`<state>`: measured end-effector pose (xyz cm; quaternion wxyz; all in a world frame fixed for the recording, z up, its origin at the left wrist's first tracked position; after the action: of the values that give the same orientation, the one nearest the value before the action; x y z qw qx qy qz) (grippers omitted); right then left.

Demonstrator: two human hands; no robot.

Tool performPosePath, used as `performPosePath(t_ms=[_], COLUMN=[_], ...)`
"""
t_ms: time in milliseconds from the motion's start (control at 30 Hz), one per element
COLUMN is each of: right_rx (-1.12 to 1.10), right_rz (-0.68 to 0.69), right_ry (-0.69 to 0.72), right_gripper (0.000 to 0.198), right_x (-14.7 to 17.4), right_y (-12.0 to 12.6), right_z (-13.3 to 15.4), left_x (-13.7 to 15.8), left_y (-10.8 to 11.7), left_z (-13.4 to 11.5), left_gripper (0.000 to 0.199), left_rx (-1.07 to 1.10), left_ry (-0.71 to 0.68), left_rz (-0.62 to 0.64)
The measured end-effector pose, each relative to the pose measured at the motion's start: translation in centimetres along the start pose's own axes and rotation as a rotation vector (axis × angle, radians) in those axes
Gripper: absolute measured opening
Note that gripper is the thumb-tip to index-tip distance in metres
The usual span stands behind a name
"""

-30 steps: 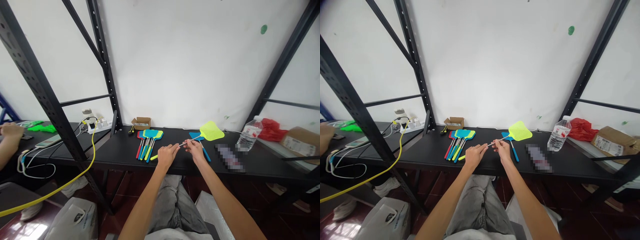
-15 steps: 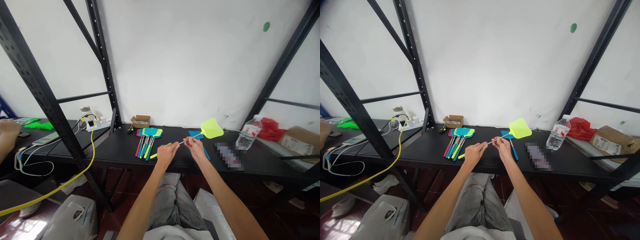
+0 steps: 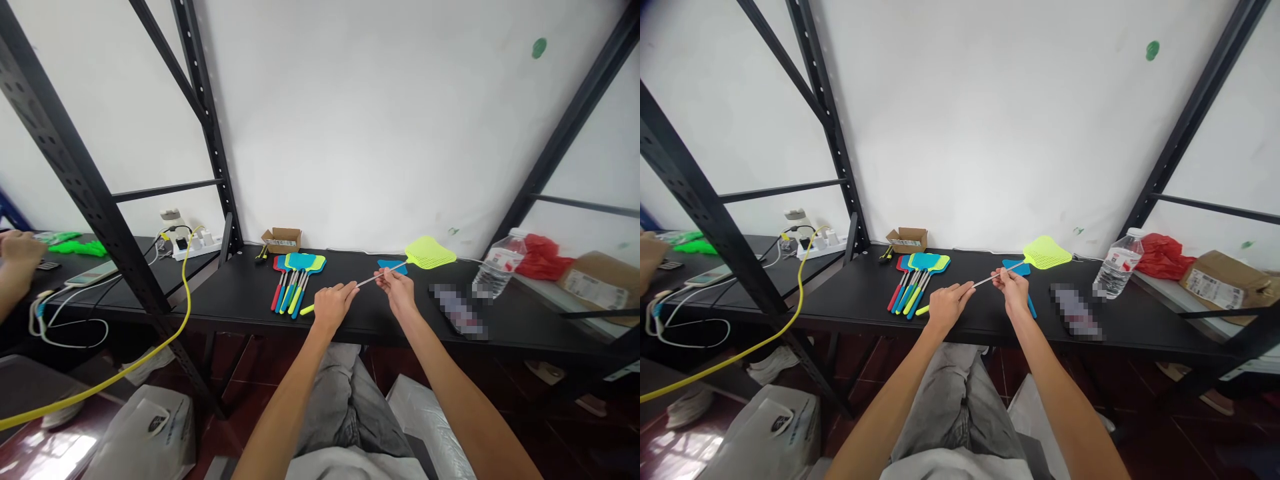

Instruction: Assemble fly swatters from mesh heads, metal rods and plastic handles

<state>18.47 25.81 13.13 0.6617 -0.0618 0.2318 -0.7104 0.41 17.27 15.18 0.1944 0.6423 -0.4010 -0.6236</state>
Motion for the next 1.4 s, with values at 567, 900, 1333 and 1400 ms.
performPosePath(t_ms=[567, 900, 1333, 1400], right_rx=[-0.104, 0.080, 0.249, 0.266], right_rz=[-0.079, 0.160, 0.286, 0.285], right_ry=[-0.018, -0.069, -0.049, -0.027], right_gripper=[0.025, 0.037, 0.040, 0.040], right_x=[-0.5, 1.9, 3.4, 3.2], right_y=[1.9, -1.6, -3.5, -3.4], right_z=[0.9, -0.5, -2.5, -2.2], left_x=[0.1, 0.1, 0.0, 0.0], left_y=[0.2, 0.5, 0.6, 0.6], left_z=[-0.2, 0.0, -0.5, -0.5], left_gripper=[0.037, 0.036, 0.036, 0.036], left_rx=[0.000, 0.042, 0.040, 0.022], left_ry=[-0.020, -0.002, -0.032, -0.040], left_rz=[-0.024, -0.040, 0.011, 0.005])
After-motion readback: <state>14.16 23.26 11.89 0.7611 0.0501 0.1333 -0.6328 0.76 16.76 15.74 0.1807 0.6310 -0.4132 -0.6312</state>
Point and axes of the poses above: each hand's wrist, its own x-axis away from the middle knuckle, its own y-axis out of the back of the hand, z = x × y, the point moved 8 cm from there along -x, towards the middle knuckle, and after that the axes turned 4 degrees about z, right-handed, at the moved point
